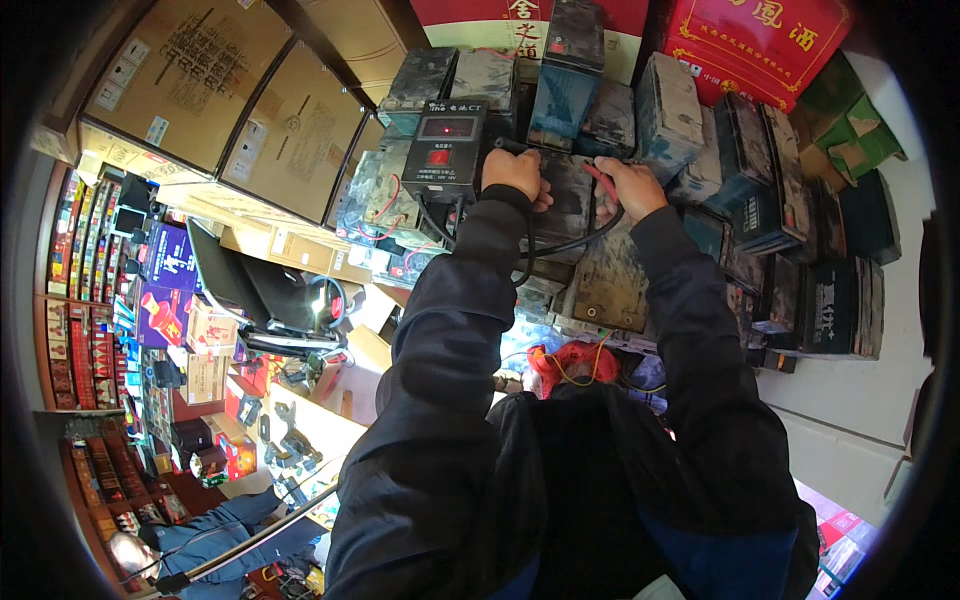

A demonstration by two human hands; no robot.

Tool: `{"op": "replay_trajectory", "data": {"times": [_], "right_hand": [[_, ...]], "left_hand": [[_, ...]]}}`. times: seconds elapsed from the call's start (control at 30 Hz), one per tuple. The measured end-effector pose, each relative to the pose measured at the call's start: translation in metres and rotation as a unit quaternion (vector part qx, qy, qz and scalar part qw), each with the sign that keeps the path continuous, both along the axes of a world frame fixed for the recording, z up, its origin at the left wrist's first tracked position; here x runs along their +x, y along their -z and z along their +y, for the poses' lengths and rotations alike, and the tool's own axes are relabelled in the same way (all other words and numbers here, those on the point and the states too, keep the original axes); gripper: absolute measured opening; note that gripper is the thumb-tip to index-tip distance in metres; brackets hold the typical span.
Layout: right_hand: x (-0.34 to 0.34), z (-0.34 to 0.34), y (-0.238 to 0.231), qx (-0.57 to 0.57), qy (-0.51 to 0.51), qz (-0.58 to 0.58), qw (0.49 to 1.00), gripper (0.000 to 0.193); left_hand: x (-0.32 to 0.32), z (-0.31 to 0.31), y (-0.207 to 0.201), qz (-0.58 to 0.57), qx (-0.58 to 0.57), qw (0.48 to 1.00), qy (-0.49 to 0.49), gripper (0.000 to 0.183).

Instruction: The person uses a handheld battery tester to check the voltage of several lead-acid batteries stacked on a table. They connect the tester leads to each battery's terminals, read the digital display, and then move to the next battery.

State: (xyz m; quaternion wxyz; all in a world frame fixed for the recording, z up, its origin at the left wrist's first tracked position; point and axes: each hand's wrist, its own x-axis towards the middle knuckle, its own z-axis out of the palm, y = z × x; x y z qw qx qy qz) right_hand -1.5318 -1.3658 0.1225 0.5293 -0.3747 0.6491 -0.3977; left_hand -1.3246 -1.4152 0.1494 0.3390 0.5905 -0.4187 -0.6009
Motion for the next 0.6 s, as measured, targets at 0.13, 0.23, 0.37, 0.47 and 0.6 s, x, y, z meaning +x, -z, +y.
{"op": "replay_trajectory", "data": {"times": [0.13, 0.23, 0.37, 0.47, 0.6], "right_hand": [[-0.0005, 0.0002, 0.0015, -0.01, -0.005, -0.016, 1.0, 0.054], [-0.0008, -0.0001, 0.0012, -0.002, -0.002, -0.01, 1.0, 0.054], [0.0003, -0.0006, 0.0016, -0.013, 0.016, -0.032, 0.999, 0.052], [0.0011, -0.001, 0.0034, -0.031, 0.018, -0.036, 0.999, 0.052], [0.0004, -0.0014, 0.0056, -0.034, 0.015, -0.047, 0.998, 0.052]], "left_hand": [[-0.0013, 0.0021, -0.0008, 0.004, 0.003, 1.0, -0.012, 0.035], [-0.0013, 0.0019, -0.0008, 0.001, -0.003, 1.0, -0.009, 0.034], [-0.0015, 0.0008, -0.0003, 0.003, 0.002, 1.0, -0.008, 0.033], [-0.0013, 0.0017, -0.0006, 0.013, -0.002, 1.0, -0.012, 0.031], [-0.0017, 0.0022, -0.0017, 0.0, -0.005, 1.0, -0.008, 0.032]]}}
